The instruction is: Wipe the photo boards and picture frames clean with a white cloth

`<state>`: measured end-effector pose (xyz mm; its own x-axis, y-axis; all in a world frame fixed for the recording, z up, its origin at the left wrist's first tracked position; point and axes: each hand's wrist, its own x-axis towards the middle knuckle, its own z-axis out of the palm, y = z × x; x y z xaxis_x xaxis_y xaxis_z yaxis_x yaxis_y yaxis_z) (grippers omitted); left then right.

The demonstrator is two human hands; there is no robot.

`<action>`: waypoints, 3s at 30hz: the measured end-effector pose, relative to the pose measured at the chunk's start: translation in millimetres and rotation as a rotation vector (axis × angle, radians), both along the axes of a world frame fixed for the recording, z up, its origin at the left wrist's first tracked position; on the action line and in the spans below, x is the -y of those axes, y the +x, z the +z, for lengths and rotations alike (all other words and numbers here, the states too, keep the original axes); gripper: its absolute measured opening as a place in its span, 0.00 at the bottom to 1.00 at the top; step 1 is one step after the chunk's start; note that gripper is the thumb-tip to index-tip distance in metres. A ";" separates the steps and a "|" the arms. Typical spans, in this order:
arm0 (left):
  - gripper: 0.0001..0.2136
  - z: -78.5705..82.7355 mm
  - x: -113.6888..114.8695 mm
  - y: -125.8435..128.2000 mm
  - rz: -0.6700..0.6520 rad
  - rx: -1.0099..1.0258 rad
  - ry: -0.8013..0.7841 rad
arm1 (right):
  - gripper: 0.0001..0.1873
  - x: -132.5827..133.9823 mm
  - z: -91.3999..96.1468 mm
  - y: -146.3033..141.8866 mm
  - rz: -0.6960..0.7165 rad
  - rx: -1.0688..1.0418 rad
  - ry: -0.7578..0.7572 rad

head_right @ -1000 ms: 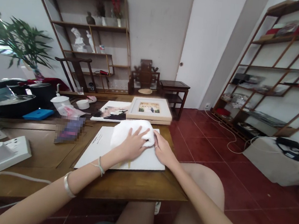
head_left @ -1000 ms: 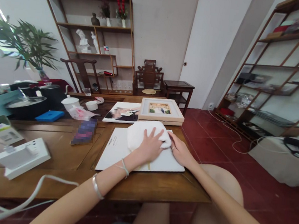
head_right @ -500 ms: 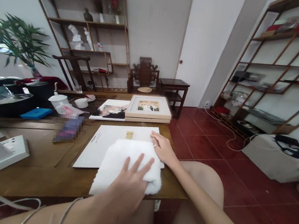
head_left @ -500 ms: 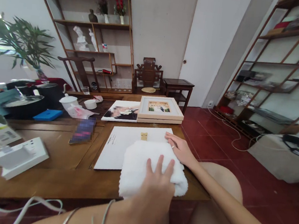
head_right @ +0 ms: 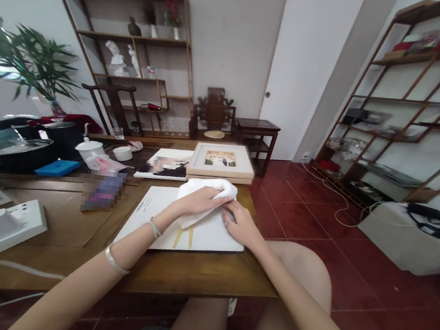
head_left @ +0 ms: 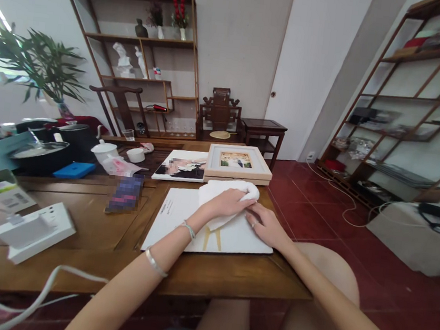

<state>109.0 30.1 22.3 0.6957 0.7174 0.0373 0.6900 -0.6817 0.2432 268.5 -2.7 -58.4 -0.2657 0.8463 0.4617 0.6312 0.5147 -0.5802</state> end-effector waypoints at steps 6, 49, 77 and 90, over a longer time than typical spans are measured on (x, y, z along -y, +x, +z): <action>0.21 -15.1 8.9 -9.7 -0.016 0.044 0.073 | 0.19 0.8 2.0 -0.5 0.015 -0.010 0.003; 0.11 -31.0 115.5 -24.7 -0.093 -0.368 0.352 | 0.21 -3.9 -12.0 1.3 -0.039 -0.041 0.003; 0.15 -36.2 40.0 -32.5 0.087 -0.215 0.291 | 0.20 -1.7 -6.7 0.5 -0.066 0.036 -0.018; 0.09 -56.1 114.7 -39.5 -0.104 -0.242 0.539 | 0.20 -3.0 -8.9 1.9 -0.048 0.063 -0.003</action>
